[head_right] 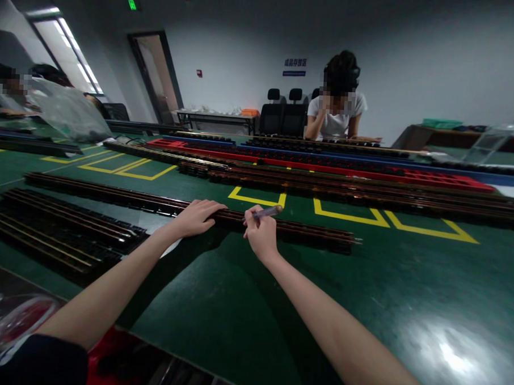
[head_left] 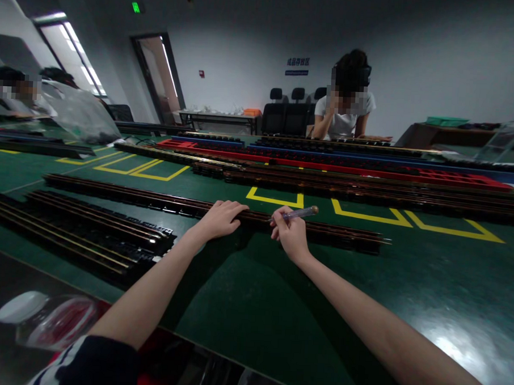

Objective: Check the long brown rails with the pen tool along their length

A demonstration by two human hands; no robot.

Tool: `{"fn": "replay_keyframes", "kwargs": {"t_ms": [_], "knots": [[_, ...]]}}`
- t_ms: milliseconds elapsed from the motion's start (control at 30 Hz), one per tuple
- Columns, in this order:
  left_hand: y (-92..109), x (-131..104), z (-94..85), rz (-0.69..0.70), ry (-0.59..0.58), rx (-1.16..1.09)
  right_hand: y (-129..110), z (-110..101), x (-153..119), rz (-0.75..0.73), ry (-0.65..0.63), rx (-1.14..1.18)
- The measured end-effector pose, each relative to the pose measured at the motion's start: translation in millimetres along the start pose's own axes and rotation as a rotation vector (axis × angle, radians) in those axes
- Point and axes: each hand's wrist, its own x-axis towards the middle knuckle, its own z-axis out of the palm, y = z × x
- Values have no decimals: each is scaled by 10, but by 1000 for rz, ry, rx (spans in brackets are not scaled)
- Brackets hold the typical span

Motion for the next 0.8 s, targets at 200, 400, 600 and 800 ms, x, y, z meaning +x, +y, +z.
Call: {"fn": "replay_keyframes", "kwargs": {"t_ms": [200,400,600,800], "knots": [[-3,-8,3,19,22,9,8,-2,3,-3,-7,-5],[4,3,10,14,33,34,16,0,5,-1,-9,-6],[10,9,6,6,31,50,7,-1,4,0,-12,1],[-5,13,19,11,30,41,14,3,12,6,-10,-16]]}}
